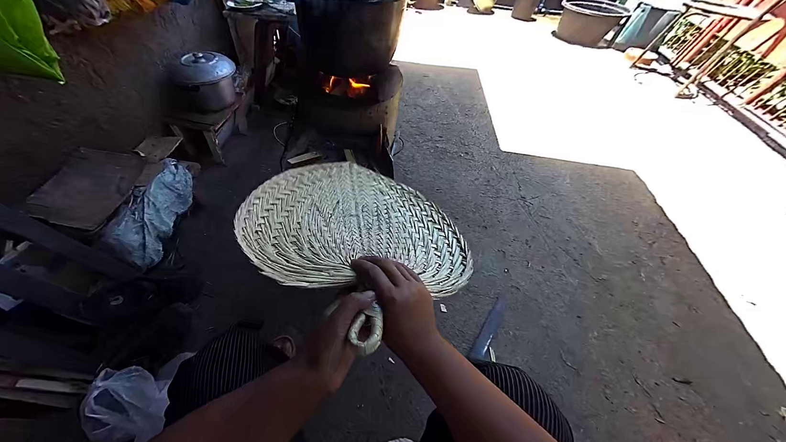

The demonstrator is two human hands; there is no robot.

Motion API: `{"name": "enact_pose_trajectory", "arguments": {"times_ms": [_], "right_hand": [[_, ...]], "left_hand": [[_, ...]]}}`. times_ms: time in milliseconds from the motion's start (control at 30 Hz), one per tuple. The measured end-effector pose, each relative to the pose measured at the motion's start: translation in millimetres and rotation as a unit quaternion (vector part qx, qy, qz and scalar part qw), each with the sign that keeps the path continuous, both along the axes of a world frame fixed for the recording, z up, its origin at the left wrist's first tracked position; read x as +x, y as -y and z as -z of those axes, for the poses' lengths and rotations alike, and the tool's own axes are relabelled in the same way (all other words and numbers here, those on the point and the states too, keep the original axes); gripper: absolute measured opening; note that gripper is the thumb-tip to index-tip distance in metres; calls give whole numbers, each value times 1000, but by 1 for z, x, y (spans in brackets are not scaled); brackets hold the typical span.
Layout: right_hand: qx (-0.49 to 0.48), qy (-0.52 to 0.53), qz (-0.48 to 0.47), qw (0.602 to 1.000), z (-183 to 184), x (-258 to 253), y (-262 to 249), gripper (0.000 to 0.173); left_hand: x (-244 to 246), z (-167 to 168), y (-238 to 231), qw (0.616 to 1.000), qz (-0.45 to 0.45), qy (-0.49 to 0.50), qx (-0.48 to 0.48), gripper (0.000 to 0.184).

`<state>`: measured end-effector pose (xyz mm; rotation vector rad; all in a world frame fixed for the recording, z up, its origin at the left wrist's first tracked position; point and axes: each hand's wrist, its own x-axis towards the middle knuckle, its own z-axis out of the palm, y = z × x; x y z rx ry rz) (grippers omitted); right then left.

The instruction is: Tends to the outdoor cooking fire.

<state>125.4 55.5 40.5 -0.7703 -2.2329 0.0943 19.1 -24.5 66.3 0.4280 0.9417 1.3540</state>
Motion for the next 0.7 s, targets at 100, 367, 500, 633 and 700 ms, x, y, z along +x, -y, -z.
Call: {"name": "enact_pose_trajectory", "arguments": {"times_ms": [100,367,500,633,700], "right_hand": [[-3,27,8,1000,2,0,-1,25],[18,-8,14,1000,4,-6,-1,26],[-40,42,-1,998,4,-4,0,26],[36,-14,-2,999,4,-3,-2,24],[7,13,1,1000,3,-1,-2,24]], "left_hand": [[-5,-1,-5,998,9,48,-40,20],[-3,-7,-1,999,-12,14,-29,24],[-1,1,-5,997,-22,28,-71,21],[5,-4,4,998,-31,-53,-3,29],[3,-2,0,999,-21,-15,-19,26]]}}
